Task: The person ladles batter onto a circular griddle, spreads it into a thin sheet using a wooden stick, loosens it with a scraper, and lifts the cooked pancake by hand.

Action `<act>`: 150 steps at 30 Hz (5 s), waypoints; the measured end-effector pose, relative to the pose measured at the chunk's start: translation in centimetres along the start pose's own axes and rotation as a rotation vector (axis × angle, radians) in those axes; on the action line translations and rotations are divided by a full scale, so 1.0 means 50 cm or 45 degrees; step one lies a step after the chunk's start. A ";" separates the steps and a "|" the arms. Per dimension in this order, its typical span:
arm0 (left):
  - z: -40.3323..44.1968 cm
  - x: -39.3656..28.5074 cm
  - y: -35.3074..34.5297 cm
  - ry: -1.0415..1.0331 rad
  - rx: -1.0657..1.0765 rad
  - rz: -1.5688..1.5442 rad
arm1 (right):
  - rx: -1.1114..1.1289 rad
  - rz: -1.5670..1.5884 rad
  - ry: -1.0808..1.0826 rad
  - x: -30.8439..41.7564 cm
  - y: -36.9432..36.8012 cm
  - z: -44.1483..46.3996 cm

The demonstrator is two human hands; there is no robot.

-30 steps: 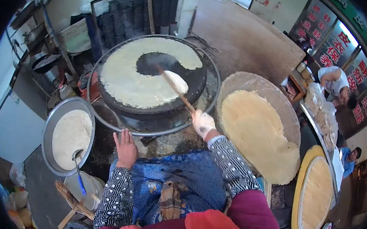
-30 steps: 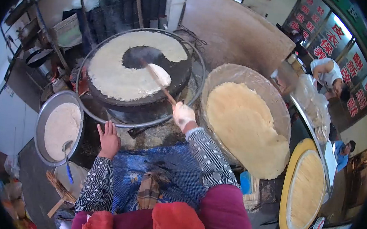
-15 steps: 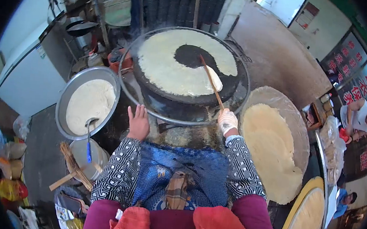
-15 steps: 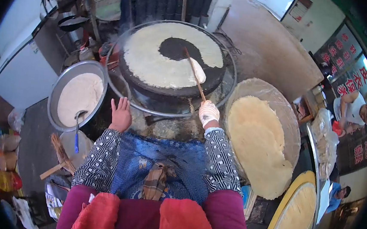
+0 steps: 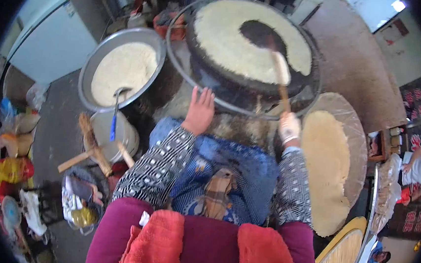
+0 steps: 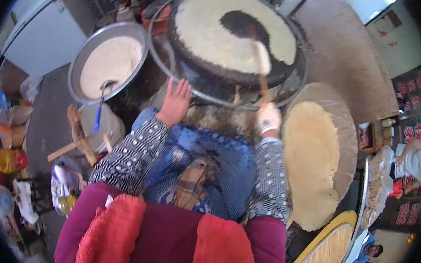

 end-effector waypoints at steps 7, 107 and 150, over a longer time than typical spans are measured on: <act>0.004 0.033 0.000 0.102 0.029 0.009 | 0.102 -0.102 -0.140 -0.008 0.044 -0.001; -0.009 -0.025 0.015 0.044 0.132 -0.125 | 0.171 -0.158 0.150 0.091 0.092 0.035; -0.018 0.055 0.012 0.131 0.095 -0.127 | 0.154 -0.153 -0.008 0.004 0.081 0.073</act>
Point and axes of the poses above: each hand's wrist, its own z-axis towards the middle knuckle, its own y-axis out of the back of the hand, x = y × z, the point moved 5 cm from there along z, towards the middle knuckle, and after that the axes turned 12 degrees about x, right-handed, at the moved point
